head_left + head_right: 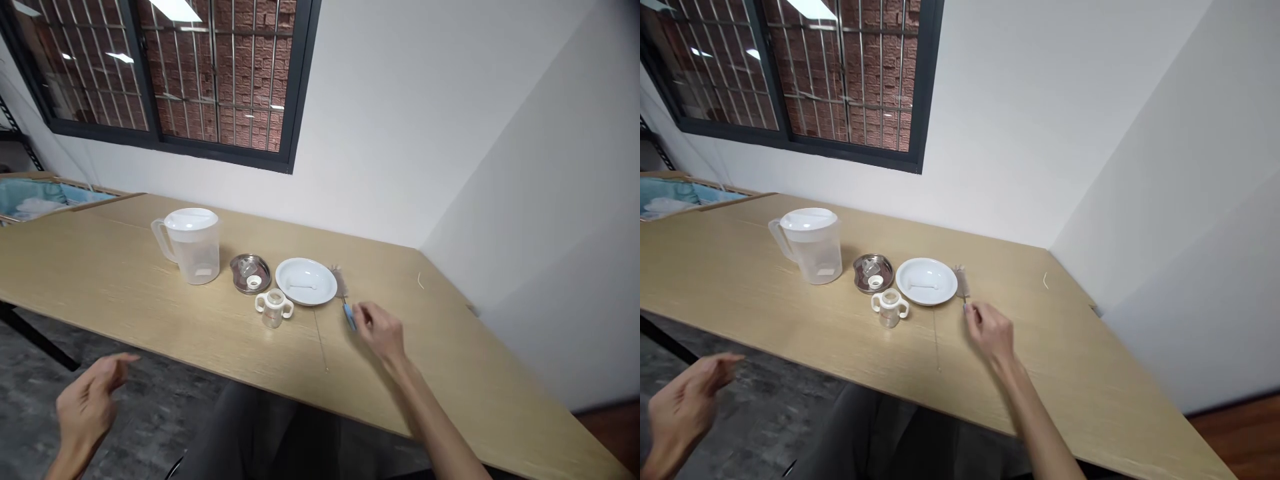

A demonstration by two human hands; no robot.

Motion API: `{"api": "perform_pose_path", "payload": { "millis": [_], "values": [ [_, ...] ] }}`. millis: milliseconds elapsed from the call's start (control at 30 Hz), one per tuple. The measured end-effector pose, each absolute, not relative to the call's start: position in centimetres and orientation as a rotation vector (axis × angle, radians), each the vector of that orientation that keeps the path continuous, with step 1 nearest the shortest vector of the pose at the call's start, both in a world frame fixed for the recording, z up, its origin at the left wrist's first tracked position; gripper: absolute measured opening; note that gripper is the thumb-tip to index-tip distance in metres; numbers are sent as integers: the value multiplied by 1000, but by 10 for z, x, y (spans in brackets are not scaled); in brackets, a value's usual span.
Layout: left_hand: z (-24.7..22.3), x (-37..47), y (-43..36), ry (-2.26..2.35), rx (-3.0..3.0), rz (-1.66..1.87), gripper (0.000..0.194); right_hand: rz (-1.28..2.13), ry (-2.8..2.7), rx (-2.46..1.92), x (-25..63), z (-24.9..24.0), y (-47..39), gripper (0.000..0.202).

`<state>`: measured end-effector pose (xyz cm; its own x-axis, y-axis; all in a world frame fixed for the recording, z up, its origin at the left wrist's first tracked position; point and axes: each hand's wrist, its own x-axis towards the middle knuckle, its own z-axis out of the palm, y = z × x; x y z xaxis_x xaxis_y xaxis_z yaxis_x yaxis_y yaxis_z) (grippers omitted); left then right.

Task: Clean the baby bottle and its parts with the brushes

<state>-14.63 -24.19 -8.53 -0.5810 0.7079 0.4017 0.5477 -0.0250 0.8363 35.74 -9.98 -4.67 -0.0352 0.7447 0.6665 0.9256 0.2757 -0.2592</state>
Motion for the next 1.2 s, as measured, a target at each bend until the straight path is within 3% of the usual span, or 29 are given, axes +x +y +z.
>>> {"api": "perform_pose_path", "payload": {
  "millis": [100,267,333,433,700,967,1200],
  "values": [
    [-47,-111,-189,1906,1645,1589,17,-66,-2130,-1460,329,-39,-149,28],
    [28,-38,-82,1539,2282,1044,39,34,-2359,-1398,306,-50,-198,21],
    [44,-10,-41,1444,2443,804,46,-71,-2420,-1356,307,-57,-207,28],
    [47,25,9,1363,2546,563,43,-354,-2451,-1277,311,-68,-216,44],
    [22,78,57,1448,2640,20,52,-661,-2174,-1266,308,-109,-238,34],
    [18,94,65,1450,2574,20,34,-681,-2189,-1269,312,-112,-251,45],
    [29,90,62,1208,2286,388,43,-765,-2253,-1180,317,-106,-256,47]
  ]
}}
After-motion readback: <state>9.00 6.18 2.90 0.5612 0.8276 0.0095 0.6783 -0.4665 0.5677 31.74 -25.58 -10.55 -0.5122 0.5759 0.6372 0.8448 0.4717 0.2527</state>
